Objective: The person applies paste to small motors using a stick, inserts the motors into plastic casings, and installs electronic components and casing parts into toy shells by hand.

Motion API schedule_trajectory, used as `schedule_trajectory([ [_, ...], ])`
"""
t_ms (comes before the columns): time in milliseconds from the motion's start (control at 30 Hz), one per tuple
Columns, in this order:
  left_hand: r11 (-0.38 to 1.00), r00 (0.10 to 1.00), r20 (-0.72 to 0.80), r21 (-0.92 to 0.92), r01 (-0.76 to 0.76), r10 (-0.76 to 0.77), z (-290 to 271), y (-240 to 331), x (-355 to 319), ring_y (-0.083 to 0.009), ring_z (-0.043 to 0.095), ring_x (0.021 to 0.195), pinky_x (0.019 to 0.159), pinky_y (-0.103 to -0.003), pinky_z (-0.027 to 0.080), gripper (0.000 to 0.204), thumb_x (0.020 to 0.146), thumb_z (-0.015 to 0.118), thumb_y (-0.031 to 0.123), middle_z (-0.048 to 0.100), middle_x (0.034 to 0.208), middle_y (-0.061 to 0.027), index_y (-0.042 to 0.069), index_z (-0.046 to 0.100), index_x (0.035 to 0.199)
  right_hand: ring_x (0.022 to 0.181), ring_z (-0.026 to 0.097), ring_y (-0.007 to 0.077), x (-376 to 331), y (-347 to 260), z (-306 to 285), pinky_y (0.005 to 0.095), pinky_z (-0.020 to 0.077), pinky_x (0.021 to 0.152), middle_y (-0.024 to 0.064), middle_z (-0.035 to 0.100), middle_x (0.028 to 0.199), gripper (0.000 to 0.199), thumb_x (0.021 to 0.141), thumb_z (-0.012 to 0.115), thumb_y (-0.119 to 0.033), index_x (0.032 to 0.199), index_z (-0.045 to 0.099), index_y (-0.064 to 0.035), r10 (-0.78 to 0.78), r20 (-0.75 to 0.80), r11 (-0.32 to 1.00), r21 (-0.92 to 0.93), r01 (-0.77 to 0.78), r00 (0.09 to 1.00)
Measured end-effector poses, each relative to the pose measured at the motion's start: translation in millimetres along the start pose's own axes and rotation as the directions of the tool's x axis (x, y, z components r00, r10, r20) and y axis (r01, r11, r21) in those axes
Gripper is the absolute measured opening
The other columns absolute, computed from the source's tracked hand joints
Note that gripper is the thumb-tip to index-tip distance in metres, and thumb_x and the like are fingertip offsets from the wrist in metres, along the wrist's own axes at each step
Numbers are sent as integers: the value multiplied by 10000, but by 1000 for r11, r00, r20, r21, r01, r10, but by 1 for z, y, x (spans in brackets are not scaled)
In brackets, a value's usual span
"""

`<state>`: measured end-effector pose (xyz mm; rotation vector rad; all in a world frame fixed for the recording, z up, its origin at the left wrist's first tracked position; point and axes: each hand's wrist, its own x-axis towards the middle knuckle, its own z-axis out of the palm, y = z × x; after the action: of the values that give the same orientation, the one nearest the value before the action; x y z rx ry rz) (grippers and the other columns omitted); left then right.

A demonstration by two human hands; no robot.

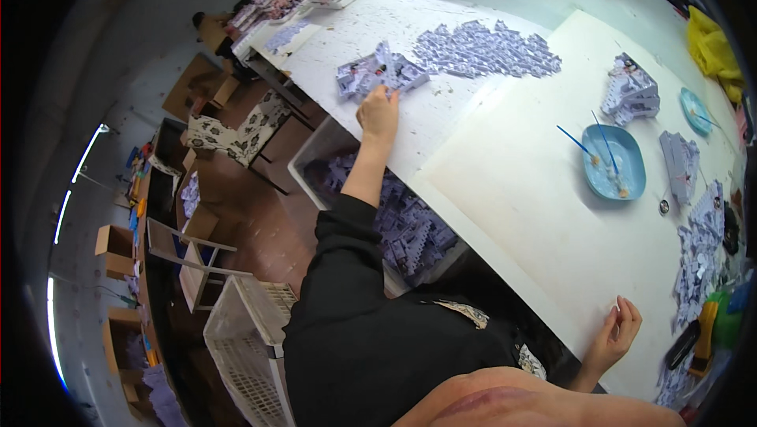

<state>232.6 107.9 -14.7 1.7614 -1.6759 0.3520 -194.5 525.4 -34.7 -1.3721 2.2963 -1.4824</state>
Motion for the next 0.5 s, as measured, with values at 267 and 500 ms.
schedule_trajectory([
  [267, 992, 992, -24, -9, -125, 124, -6, -13, 0, -344, 687, 810, 774, -450, 534, 373, 872, 741, 330, 717, 801, -148, 44, 690, 1105, 1058, 618, 236, 2, 1, 2, 322, 548, 859, 133, 587, 1186, 201, 975, 573, 20, 1144, 681, 5, -56, 17, 998, -26, 56, 998],
  [500, 949, 996, 0, -304, -82, 87, -45, 53, -41, -223, 650, 632, 621, -345, 535, 313, 905, 736, 208, 649, 685, -89, 48, 659, 1162, 1069, 619, 239, 3, -1, 2, 325, 551, 871, 138, 586, 1189, 197, 977, 573, 18, 1142, 680, 9, -42, 36, 999, -10, 42, 998],
])
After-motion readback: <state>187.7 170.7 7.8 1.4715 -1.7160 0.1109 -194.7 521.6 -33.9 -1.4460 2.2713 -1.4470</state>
